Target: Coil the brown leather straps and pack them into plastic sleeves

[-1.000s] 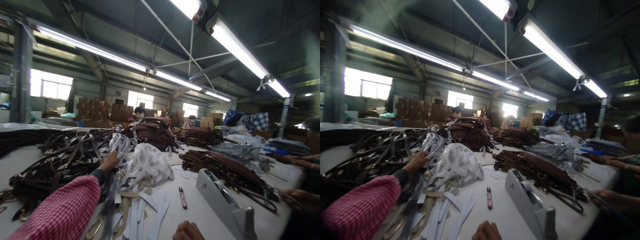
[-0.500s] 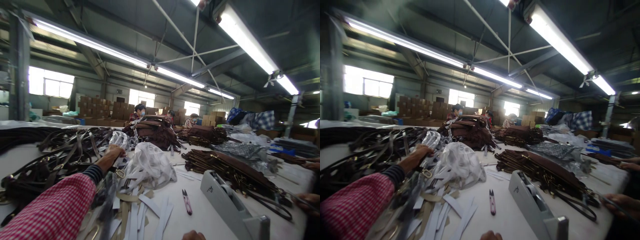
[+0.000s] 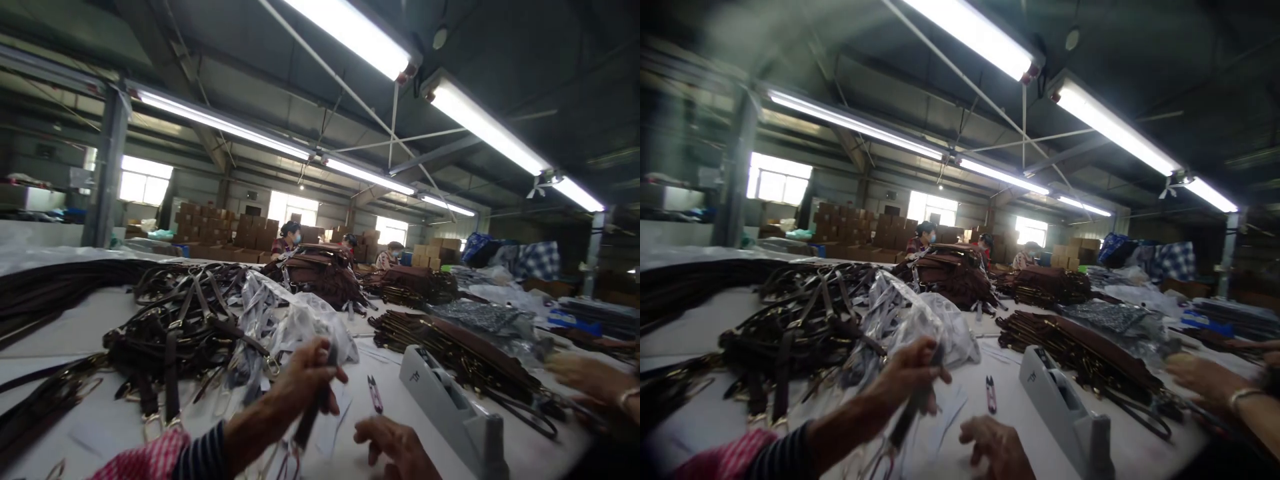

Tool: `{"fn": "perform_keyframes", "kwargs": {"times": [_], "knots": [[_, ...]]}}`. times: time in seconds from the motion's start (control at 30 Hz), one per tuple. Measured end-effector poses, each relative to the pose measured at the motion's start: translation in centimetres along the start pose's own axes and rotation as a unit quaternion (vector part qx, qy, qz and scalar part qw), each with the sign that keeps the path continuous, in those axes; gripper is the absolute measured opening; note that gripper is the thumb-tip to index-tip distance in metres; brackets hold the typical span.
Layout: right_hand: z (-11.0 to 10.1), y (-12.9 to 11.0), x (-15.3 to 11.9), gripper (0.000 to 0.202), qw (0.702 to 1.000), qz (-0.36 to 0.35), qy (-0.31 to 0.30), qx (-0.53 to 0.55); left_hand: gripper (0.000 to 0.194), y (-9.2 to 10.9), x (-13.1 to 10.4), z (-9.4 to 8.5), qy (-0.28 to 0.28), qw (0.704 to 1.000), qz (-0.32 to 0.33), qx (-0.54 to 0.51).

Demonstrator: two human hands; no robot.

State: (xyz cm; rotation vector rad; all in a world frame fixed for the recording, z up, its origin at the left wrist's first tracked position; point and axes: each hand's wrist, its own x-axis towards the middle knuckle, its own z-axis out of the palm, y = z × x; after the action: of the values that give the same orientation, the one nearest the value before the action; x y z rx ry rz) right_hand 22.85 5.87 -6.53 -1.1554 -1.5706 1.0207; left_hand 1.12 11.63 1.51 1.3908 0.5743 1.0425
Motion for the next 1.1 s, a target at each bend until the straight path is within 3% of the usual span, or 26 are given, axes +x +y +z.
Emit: {"fn": "perform_keyframes", "kwargs": {"times": [0.03,0.13,0.2,0.27,0.33,0.43,0.53,0.67,0.77,0.97,1.1], "knots": [[0.3,-0.8,0.4,0.058,0.997,0.038,-0.02,0.065,0.029,-1.3,-1.4,1.4,-0.033,0.999,-0.023,-0.011],[1.8,-3.1,1.7,0.062,0.963,0.093,-0.048,0.248,0.027,-4.4,-4.5,4.1,-0.114,0.993,-0.006,0.009],[2.6,-4.6,2.5,0.052,0.928,0.117,-0.031,0.353,0.032,-5.1,-6.0,4.8,-0.142,0.988,-0.004,0.054],[2.9,-6.1,3.1,0.041,0.917,0.118,0.002,0.382,0.038,-4.7,-7.0,4.9,-0.158,0.984,-0.047,0.063],[2.2,-7.6,3.5,0.034,0.923,0.094,0.027,0.371,0.036,-3.9,-7.8,4.7,-0.157,0.982,-0.098,0.033],[-0.3,-9.9,3.8,0.029,0.939,0.0,0.077,0.337,0.024,-2.9,-8.5,4.2,-0.151,0.979,-0.14,0.01],[-3.2,-11.7,3.9,0.031,0.947,-0.078,0.132,0.282,0.025,-2.4,-8.9,3.8,-0.193,0.966,-0.171,-0.006],[-5.6,-12.0,4.1,0.03,0.953,-0.07,0.191,0.225,0.031,-2.1,-9.4,4.3,-0.229,0.947,-0.211,-0.081],[-6.1,-11.2,4.1,0.031,0.954,-0.056,0.209,0.209,0.031,-3.4,-10.0,5.5,-0.237,0.933,-0.238,-0.13],[-5.8,-9.4,3.8,0.035,0.961,-0.033,0.192,0.194,0.034,-7.9,-11.3,6.6,-0.167,0.936,-0.27,-0.153],[-5.5,-9.6,3.3,0.034,0.964,-0.04,0.164,0.206,0.035,-6.9,-11.9,5.7,-0.207,0.939,-0.255,-0.1]]}}
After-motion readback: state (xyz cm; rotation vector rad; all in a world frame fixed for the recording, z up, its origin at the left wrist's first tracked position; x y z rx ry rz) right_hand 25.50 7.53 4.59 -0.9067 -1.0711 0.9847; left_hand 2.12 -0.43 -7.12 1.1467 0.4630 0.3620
